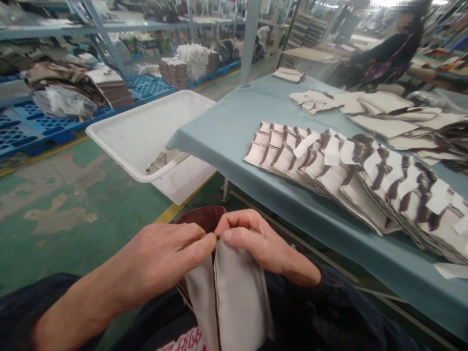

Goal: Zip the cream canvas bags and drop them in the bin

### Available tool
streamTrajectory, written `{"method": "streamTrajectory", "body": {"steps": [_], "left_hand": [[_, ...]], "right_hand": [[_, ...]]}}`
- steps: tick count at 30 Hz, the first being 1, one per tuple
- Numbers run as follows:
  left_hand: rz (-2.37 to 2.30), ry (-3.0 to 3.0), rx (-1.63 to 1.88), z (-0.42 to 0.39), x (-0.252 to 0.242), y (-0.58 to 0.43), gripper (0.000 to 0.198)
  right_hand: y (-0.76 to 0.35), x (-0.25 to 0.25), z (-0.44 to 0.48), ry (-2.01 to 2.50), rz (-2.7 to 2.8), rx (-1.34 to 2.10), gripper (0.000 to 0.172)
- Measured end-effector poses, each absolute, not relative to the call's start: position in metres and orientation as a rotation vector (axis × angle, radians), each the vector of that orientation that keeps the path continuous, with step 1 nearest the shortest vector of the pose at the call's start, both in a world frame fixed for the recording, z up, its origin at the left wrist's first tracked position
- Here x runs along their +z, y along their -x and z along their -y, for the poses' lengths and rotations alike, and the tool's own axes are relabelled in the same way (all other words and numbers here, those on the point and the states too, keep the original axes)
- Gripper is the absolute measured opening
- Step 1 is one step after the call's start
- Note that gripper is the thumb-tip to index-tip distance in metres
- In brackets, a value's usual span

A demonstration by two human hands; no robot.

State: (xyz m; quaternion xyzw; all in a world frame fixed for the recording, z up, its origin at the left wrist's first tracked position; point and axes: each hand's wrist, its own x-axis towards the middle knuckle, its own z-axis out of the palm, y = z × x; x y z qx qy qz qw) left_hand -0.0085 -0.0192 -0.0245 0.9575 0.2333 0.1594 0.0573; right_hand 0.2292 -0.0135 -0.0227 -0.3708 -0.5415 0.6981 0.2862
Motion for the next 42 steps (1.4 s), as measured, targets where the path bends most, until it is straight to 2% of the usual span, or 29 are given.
{"method": "streamTrajectory", "body": {"steps": [6,9,12,17,21,33,37,39,42], "left_hand": [[-0.77,-2.735,0.698,0.026,-0.024,0.003,0.026],[-0.904,-2.483,0.727,0.029,-0.021,0.006,0.02],[-0.967,-2.252,0.586,0.026,-0.012,0.01,0.018],[-0.967,-2.05,0.36,0.014,0.01,0.011,0.041],[-0.906,-1.947,0.251,0.006,0.018,0.008,0.043],[-0.898,-2.234,0.231,0.021,0.002,0.008,0.036],[-0.944,-2.225,0.353,0.021,-0.008,0.006,0.037],[-0.957,-2.171,0.402,0.019,-0.012,0.005,0.037],[-0.974,-2.054,0.421,0.017,-0.018,0.004,0.03]], "right_hand": [[-0.222,-0.032,0.018,1.049,1.505,1.781,0.01],[-0.222,-0.028,0.022,1.05,1.665,1.536,0.006],[-0.222,-0.023,0.027,1.021,1.825,1.227,0.007],[-0.219,-0.023,0.033,0.94,1.999,0.772,0.009],[-0.215,-0.024,0.035,0.887,2.044,0.632,0.011],[-0.216,-0.027,0.032,0.974,2.006,0.813,0.008],[-0.22,-0.025,0.027,0.996,1.933,1.075,0.005],[-0.224,-0.024,0.023,1.03,1.865,1.207,0.01],[-0.23,-0.027,0.019,1.074,1.844,1.278,0.011]]}}
